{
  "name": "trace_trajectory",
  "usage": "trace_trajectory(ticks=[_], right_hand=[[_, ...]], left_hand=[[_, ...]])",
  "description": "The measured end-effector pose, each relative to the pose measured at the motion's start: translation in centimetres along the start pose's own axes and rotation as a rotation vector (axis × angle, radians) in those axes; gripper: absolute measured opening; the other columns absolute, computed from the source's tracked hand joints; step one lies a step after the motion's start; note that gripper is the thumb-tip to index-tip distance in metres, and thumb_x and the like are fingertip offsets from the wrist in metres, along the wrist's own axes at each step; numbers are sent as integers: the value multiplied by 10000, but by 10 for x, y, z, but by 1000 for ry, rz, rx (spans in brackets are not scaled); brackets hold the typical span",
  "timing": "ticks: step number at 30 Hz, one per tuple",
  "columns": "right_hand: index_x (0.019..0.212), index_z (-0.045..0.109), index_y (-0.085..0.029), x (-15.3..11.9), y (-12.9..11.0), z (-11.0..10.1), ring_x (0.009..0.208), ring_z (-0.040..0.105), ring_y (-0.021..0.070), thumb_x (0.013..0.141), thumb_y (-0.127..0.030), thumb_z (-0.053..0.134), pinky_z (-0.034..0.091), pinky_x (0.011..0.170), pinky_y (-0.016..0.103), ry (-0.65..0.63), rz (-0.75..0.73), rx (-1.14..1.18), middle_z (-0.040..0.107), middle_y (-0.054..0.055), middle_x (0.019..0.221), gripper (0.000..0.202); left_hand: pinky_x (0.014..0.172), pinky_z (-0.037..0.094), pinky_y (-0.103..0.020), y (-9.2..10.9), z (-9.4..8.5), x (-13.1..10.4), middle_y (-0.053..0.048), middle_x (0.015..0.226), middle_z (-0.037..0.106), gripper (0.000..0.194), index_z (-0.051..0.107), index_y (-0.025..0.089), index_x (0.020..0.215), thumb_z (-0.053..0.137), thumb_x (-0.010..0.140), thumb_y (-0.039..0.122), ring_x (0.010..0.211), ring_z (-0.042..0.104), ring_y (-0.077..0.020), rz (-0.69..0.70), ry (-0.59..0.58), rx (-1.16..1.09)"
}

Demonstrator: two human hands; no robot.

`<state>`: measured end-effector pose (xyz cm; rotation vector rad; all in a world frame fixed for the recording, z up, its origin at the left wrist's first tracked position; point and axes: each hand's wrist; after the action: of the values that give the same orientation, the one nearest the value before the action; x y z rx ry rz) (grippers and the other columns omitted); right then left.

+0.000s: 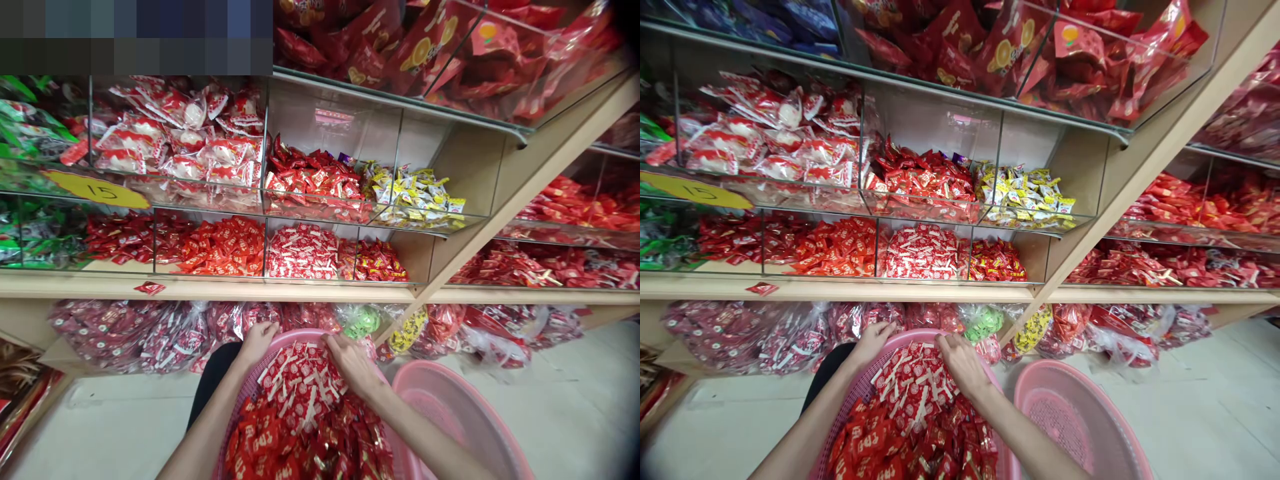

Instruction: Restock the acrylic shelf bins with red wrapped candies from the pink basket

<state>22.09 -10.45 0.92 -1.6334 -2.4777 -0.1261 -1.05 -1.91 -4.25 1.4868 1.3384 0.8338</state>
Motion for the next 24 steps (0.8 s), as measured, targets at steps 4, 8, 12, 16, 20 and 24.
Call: trace_trajectory(ticks=[4, 8, 12, 16, 20, 24], right_hand=[[1061, 435, -189, 2, -1, 10, 780, 542, 158, 681, 98, 328, 421, 662, 256, -10, -53, -85, 596, 61, 907, 488], [1073, 426, -180, 2, -4, 14, 785, 546, 149, 674, 101, 338, 430, 693, 257, -17, -55, -69, 592, 57, 916, 496], [1049, 443, -176, 0, -6, 14, 769, 557, 147, 717, 64, 369, 427, 711, 271, -30, -48, -25, 591, 68, 908, 416], [1010, 462, -179, -1, -8, 6, 719, 561, 147, 791, -15, 383, 424, 654, 267, -21, -35, 71, 587, 59, 845, 285], [1015, 456, -171, 12, -8, -24, 657, 540, 130, 856, -97, 327, 417, 619, 254, 22, -25, 167, 574, 41, 791, 218], [1024, 441, -164, 51, 0, -74, 769, 532, 140, 879, -186, 307, 408, 672, 249, 198, 3, 211, 572, 59, 875, 200]], left_hand=[[592, 384, -242, -3, 1, 1, -28, 659, 633, 456, 647, 125, 764, 446, 734, 533, 614, 540, -151, 10, 1, -5], [582, 380, -237, -4, 1, 2, -22, 642, 622, 468, 639, 126, 744, 450, 724, 554, 605, 531, -149, 18, -3, -12], [580, 379, -241, -4, 0, 2, -24, 642, 620, 492, 637, 122, 761, 443, 721, 572, 598, 529, -150, 8, 3, -11], [581, 381, -248, -5, 0, 1, -34, 660, 630, 495, 636, 117, 758, 432, 729, 567, 599, 537, -153, 1, -6, -18], [577, 378, -252, -3, 0, 2, -38, 652, 634, 488, 642, 121, 746, 443, 721, 566, 601, 542, -160, 0, -6, -9], [574, 374, -250, -2, 0, 3, -42, 638, 630, 489, 639, 118, 713, 457, 708, 571, 602, 539, -163, 10, 4, -16]])
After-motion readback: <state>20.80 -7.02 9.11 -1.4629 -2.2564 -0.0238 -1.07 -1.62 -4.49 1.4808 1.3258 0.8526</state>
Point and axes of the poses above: each hand's wrist, its own x-axis towards the middle knuckle, its own z-axis out of the palm, y = z × x
